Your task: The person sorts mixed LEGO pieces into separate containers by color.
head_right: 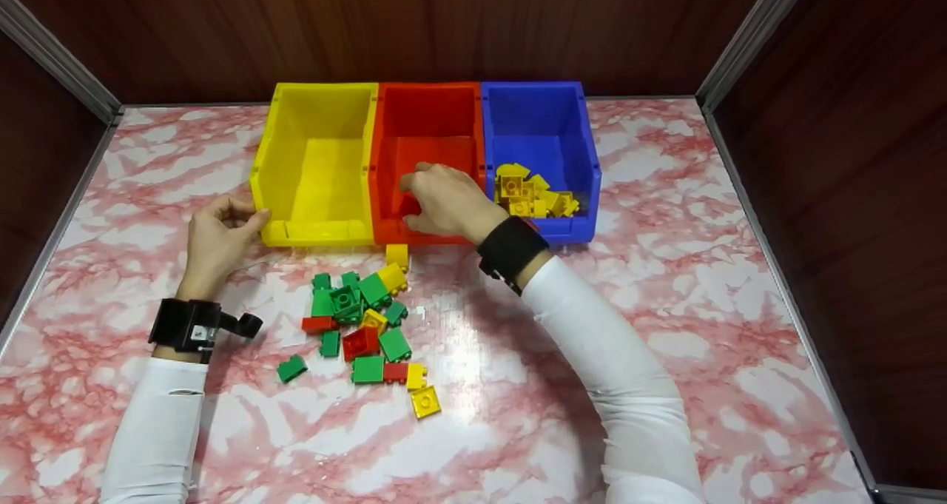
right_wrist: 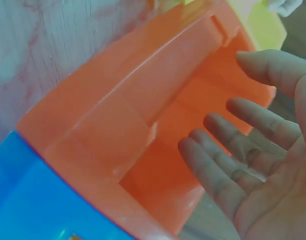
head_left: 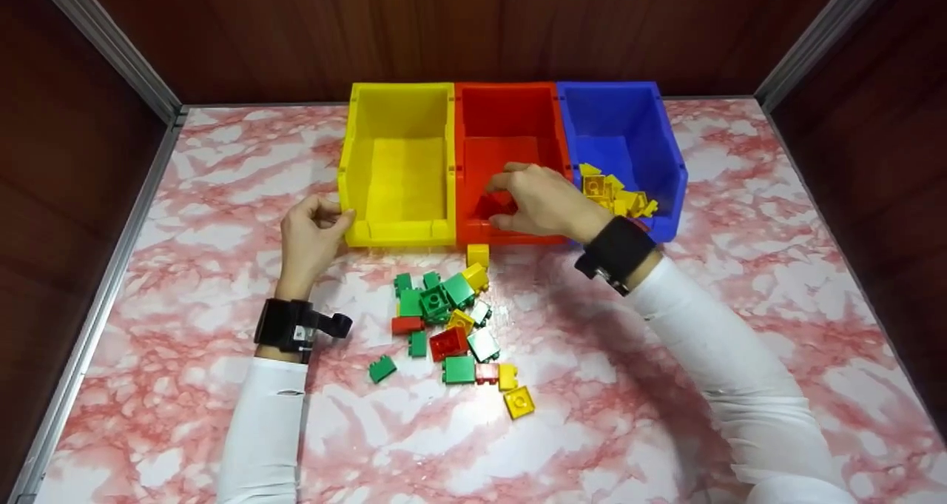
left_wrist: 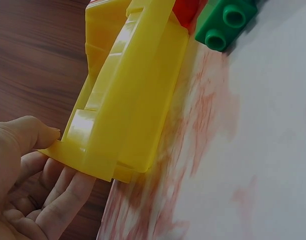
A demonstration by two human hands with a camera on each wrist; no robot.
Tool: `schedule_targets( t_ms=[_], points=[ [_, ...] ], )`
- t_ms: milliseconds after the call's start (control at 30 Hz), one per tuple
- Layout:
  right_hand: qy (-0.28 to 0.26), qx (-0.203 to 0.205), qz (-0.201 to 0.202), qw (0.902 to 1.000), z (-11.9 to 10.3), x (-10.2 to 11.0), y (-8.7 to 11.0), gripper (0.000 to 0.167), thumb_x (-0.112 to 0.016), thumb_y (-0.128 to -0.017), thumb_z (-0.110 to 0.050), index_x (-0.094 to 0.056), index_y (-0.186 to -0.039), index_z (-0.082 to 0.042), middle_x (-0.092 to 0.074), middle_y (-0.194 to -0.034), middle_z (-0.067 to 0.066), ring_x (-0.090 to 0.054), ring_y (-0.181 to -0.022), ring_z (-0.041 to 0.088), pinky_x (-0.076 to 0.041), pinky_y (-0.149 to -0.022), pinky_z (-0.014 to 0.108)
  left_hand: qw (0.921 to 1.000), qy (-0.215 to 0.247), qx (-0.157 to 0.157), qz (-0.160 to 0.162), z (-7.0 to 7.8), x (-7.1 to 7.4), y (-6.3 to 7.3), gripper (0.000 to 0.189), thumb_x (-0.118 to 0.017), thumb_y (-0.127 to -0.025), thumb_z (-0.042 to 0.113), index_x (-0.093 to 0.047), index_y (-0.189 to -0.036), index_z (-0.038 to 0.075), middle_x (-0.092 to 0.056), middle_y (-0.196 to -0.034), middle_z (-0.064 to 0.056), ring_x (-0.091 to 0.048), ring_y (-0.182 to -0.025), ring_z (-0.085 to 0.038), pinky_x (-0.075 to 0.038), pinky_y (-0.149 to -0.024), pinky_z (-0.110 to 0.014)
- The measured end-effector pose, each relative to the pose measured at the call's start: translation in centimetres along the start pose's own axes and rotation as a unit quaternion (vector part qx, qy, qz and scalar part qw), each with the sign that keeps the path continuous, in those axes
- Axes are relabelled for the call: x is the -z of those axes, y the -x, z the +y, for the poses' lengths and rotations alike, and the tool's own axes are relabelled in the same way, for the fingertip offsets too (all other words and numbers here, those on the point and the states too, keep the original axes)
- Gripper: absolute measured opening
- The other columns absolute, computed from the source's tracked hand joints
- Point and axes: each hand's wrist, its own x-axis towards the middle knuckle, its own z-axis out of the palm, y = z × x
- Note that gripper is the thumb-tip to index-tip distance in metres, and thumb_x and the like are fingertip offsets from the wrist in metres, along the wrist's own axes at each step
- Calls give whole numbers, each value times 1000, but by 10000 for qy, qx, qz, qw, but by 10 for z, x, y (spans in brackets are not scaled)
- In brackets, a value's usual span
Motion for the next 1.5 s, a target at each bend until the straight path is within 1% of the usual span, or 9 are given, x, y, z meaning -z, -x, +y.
schedule_targets(
  t_ms=[167, 233, 433, 567, 667, 833, 1033, 1267, 1500],
  points=[
    [309, 359, 266, 9985, -12, 2, 19, 53, -80, -93, -35, -69, -137, -9, -70, -119, 17, -67, -98, 32, -64, -78, 44, 10000, -6, 71, -14, 0, 2, 0, 14, -76, -94, 12, -73, -96, -1, -69, -89, -9, -58, -77, -5, -48, -73, -11],
    [403, 545, 382, 9970, -17, 2, 26, 56, -81, -92, -37, -67, -138, -9, -69, -118, 17, -66, -98, 32, -64, -74, 42, 10000, -9, 99, -3, 0, 2, 0, 14, -76, -94, 12, -73, -96, -1, -69, -89, -8, -58, -77, -5, -48, -73, -11],
    [413, 1112, 552, 9914, -32, -3, 54, 66, -84, -89, -39, -63, -143, -9, -68, -126, 17, -67, -106, 32, -65, -73, 40, 9999, -12, 125, -16, 1, 1, 0, 14, -76, -94, 12, -73, -97, -2, -69, -89, -8, -59, -77, -5, -49, -73, -11],
    [373, 1430, 561, 9874, -41, -14, 80, 63, -86, -86, -36, -65, -139, -9, -69, -129, 16, -69, -109, 30, -66, -79, 39, 10000, 5, 90, -26, 0, 0, 0, 14, -76, -94, 12, -73, -98, -2, -70, -90, -10, -59, -77, -5, -49, -73, -11],
    [386, 1715, 552, 9829, -48, -24, 99, 57, -88, -84, -35, -69, -130, -8, -72, -124, 13, -72, -109, 27, -66, -85, 37, 10000, -37, 32, -14, 0, 0, 0, 13, -76, -95, 12, -74, -98, -1, -71, -91, -12, -59, -77, -3, -49, -73, -11],
    [379, 2076, 399, 9767, -59, -42, 127, 55, -90, -81, -43, -73, -120, -9, -73, -112, 8, -72, -98, 20, -65, -77, 28, 9999, -133, -16, -26, 0, 0, 0, 14, -76, -94, 13, -74, -98, 0, -72, -91, -11, -59, -77, -2, -48, -73, -11],
    [281, 2000, 74, 9794, -66, -63, 144, 45, -88, -84, -44, -75, -115, -14, -72, -107, 1, -68, -90, 13, -63, -74, 26, 9999, -118, 15, 1, -2, 0, 0, 16, -76, -94, 13, -73, -98, -2, -70, -90, -7, -59, -77, -4, -49, -73, -12],
    [325, 1998, -56, 9793, -67, -82, 144, 26, -83, -90, -40, -79, -100, -16, -72, -86, -3, -65, -75, 10, -56, -66, 22, 10000, -68, -24, 13, -2, -1, 1, 14, -76, -94, 12, -74, -98, -1, -71, -90, -11, -59, -76, -2, -48, -73, -11],
    [481, 1767, -137, 9830, -69, -87, 142, 18, -85, -87, -38, -79, -90, -21, -67, -77, -7, -59, -67, 7, -47, -57, 19, 9999, -104, 7, -45, -1, 1, 1, 15, -75, -95, 14, -74, -98, 0, -70, -90, -10, -59, -78, -6, -48, -74, -12]
  ],
)
